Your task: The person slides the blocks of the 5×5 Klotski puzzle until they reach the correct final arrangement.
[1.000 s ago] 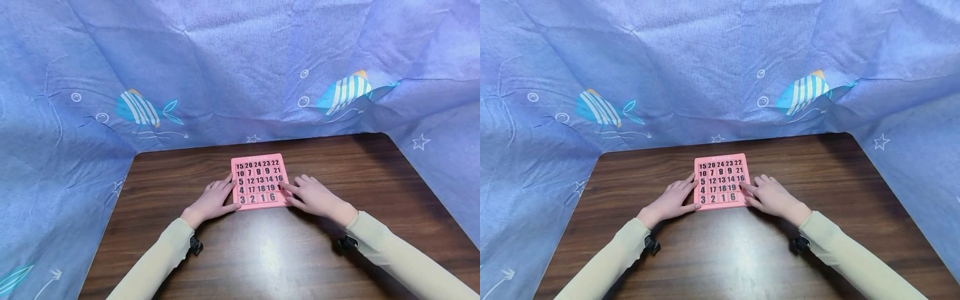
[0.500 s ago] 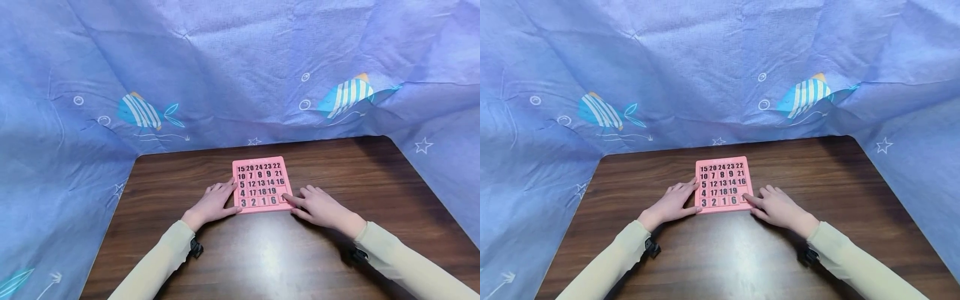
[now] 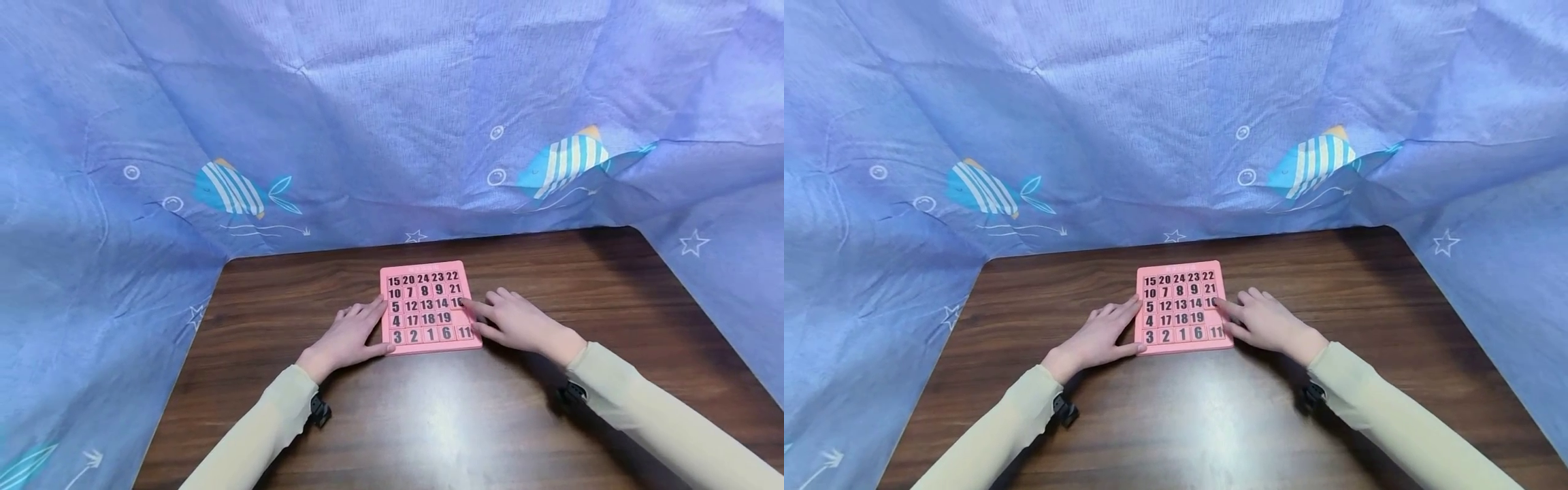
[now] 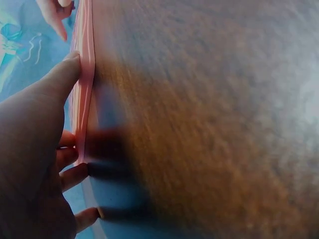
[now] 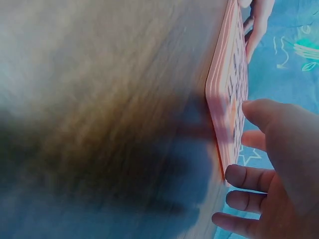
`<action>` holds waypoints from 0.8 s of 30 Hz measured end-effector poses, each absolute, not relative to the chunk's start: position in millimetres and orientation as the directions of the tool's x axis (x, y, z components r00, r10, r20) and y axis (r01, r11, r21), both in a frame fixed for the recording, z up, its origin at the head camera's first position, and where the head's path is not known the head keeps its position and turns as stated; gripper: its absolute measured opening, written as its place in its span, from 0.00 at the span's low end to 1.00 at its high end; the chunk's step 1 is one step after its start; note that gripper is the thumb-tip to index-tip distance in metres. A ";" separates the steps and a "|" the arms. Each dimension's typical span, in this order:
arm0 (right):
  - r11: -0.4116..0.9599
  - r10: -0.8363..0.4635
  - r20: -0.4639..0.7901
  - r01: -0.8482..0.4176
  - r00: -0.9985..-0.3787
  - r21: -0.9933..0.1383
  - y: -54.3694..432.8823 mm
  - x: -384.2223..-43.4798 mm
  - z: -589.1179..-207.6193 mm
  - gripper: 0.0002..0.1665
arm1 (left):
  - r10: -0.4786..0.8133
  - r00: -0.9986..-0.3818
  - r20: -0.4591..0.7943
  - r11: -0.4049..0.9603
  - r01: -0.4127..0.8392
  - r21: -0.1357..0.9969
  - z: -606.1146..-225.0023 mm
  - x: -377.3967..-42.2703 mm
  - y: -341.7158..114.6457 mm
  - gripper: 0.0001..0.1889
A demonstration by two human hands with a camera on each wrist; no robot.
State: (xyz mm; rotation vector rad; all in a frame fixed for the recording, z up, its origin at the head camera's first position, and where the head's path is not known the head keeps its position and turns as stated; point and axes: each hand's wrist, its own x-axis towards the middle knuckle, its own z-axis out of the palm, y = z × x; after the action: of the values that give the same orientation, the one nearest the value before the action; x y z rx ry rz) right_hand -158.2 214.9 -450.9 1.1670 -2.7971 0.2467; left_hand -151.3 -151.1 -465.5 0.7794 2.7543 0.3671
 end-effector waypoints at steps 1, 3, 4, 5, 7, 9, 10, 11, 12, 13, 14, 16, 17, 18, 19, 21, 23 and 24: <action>0.695 -0.695 0.149 -0.711 -0.703 -0.109 214.6 -160.2 -451.8 0.27 | 0.540 -0.824 -0.173 0.823 0.473 0.315 -466.0 -150.9 -150.8 0.51; 0.700 -0.692 0.144 -0.706 -0.707 -0.104 214.0 -162.7 -453.2 0.26 | 0.543 -0.824 -0.164 0.818 0.474 0.326 -466.4 -150.6 -150.2 0.50; 0.704 -0.690 0.137 -0.703 -0.711 -0.104 213.6 -163.0 -453.8 0.27 | 0.542 -0.824 -0.162 0.817 0.473 0.328 -466.3 -150.7 -150.0 0.50; 0.708 -0.687 0.129 -0.698 -0.716 -0.103 213.2 -162.7 -454.5 0.27 | 0.542 -0.826 -0.155 0.816 0.474 0.331 -466.4 -150.8 -149.9 0.50; 0.714 -0.685 0.108 -0.693 -0.721 -0.101 212.6 -160.4 -456.5 0.27 | 0.538 -0.829 -0.151 0.818 0.471 0.330 -466.6 -150.9 -150.4 0.50; 0.708 -0.692 0.094 -0.699 -0.715 -0.100 212.0 -155.9 -458.8 0.28 | 0.534 -0.830 -0.160 0.823 0.468 0.322 -466.9 -150.2 -151.7 0.50; 0.704 -0.697 0.090 -0.703 -0.711 -0.098 212.6 -152.8 -459.3 0.28 | 0.533 -0.829 -0.167 0.825 0.467 0.317 -467.1 -150.1 -151.8 0.50; 0.699 -0.703 0.091 -0.709 -0.705 -0.096 213.0 -149.5 -459.8 0.28 | 0.534 -0.829 -0.164 0.824 0.468 0.319 -467.3 -150.0 -152.1 0.50; 0.693 -0.709 0.094 -0.715 -0.699 -0.093 213.3 -146.3 -460.1 0.29 | 0.532 -0.830 -0.169 0.827 0.466 0.315 -467.5 -149.9 -152.2 0.50; 0.686 -0.715 0.102 -0.722 -0.692 -0.089 213.6 -143.2 -460.3 0.29 | 0.532 -0.830 -0.167 0.826 0.466 0.316 -467.9 -150.0 -152.2 0.50; 0.680 -0.720 0.111 -0.728 -0.685 -0.084 214.1 -140.3 -460.2 0.29 | 0.531 -0.830 -0.169 0.827 0.466 0.314 -468.2 -150.1 -152.2 0.50; 0.671 -0.728 0.124 -0.738 -0.675 -0.073 214.7 -136.1 -459.4 0.29 | 0.534 -0.830 -0.160 0.825 0.469 0.317 -469.2 -150.3 -152.0 0.50; 0.666 -0.732 0.133 -0.743 -0.668 -0.068 214.8 -134.8 -458.8 0.28 | 0.534 -0.830 -0.160 0.825 0.469 0.315 -469.9 -150.5 -152.0 0.50; 0.662 -0.735 0.138 -0.747 -0.664 -0.068 214.6 -134.2 -458.2 0.28 | 0.534 -0.831 -0.159 0.825 0.470 0.313 -470.2 -150.6 -151.9 0.50; 0.657 -0.738 0.143 -0.750 -0.660 -0.072 214.3 -134.3 -457.1 0.28 | 0.535 -0.830 -0.159 0.825 0.471 0.312 -470.7 -150.6 -152.1 0.50; 0.656 -0.736 0.147 -0.750 -0.661 -0.085 212.9 -136.9 -454.6 0.27 | 0.536 -0.830 -0.157 0.823 0.472 0.316 -470.9 -150.4 -152.4 0.50; 0.661 -0.729 0.140 -0.742 -0.670 -0.109 210.5 -142.4 -452.2 0.26 | 0.535 -0.830 -0.157 0.824 0.472 0.314 -470.7 -149.9 -153.2 0.50; 0.666 -0.724 0.134 -0.736 -0.677 -0.122 209.4 -146.1 -451.2 0.26 | 0.537 -0.830 -0.154 0.822 0.473 0.317 -470.4 -149.3 -153.7 0.50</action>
State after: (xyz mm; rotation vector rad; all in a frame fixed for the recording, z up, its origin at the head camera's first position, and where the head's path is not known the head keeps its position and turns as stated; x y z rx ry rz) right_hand -146.1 209.4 -451.2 1.2293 -2.7992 0.2543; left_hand -149.3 -153.7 -470.4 0.7792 2.7687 0.3912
